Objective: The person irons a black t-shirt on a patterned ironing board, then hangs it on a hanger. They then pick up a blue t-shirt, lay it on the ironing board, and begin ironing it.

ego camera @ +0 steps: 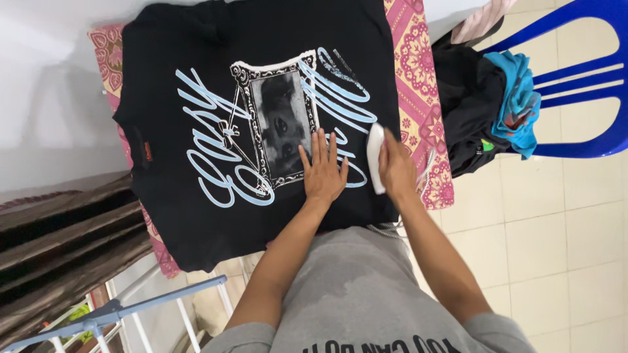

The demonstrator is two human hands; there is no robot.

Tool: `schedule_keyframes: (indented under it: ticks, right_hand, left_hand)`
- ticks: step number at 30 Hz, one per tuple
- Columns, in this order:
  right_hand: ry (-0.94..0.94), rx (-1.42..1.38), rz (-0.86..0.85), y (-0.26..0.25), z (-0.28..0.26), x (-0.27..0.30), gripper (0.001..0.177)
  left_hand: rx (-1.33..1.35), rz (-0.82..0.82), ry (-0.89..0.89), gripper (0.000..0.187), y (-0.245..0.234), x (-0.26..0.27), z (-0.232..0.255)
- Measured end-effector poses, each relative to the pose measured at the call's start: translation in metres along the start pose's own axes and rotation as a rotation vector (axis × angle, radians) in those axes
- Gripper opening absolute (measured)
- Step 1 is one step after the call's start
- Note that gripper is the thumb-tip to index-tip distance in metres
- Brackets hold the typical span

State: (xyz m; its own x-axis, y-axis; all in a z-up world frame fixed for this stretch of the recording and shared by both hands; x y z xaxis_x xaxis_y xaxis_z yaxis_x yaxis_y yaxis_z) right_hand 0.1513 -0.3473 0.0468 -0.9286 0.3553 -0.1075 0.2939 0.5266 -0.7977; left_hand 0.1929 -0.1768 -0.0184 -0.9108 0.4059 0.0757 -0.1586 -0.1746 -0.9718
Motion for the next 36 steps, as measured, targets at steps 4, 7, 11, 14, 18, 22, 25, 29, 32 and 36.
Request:
schedule_keyframes:
  ticks: [4,7,11,14,18,22,25,29,32,36]
  right_hand:
    - [-0.056,-0.061,0.058,0.006,0.004,-0.048,0.035]
    - [0.093,-0.155,0.03,0.003,-0.005,-0.047,0.036]
    - [0.213,-0.259,-0.07,-0.004,-0.029,-0.005,0.039]
    - [0.214,-0.286,-0.147,-0.002,-0.043,0.04,0.04]
    - [-0.013,-0.233,-0.128,0.009,-0.05,0.041,0.036]
    - [-0.136,-0.187,-0.085,0.037,-0.045,-0.02,0.036]
    - [-0.13,-0.203,-0.048,0.052,-0.047,-0.068,0.034]
    - [0.012,-0.174,-0.085,0.052,-0.051,-0.067,0.039]
    - [0.009,-0.242,-0.14,0.044,-0.057,-0.024,0.04]
    - [-0.079,-0.198,-0.238,0.041,-0.073,0.028,0.038]
  left_hand:
    - [0.015,-0.05,0.02,0.075,0.002,0.0,-0.002]
    - [0.007,-0.089,0.067,0.075,-0.003,-0.003,-0.011]
    - [0.001,0.021,0.051,0.07,-0.013,-0.012,-0.042]
    - [-0.011,0.048,0.018,0.069,-0.013,-0.01,-0.061]
    - [0.015,0.062,0.004,0.069,-0.015,-0.011,-0.058]
    - [0.011,0.062,-0.002,0.068,-0.016,-0.011,-0.059]
    - [-0.008,0.051,0.01,0.069,-0.016,-0.01,-0.059]
    - [0.111,0.003,0.002,0.067,-0.016,-0.012,-0.068]
    - [-0.008,0.058,-0.088,0.067,-0.023,-0.012,-0.097]
    - [-0.013,0.037,-0.2,0.065,-0.031,-0.008,-0.125]
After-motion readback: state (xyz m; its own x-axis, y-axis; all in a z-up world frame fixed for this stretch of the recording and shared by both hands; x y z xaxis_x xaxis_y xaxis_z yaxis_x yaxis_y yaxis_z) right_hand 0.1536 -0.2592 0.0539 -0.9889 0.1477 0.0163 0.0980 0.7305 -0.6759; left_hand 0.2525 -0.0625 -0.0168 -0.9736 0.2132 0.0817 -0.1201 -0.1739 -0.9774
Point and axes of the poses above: each hand's wrist, its own x-axis away from the middle knuckle, its own y-axis out of the palm, z = x × y, the point moved 5 cm from there along -x, towards the middle knuckle, and after that the axes turned 10 degrees about -x, right-handed, at the moved point
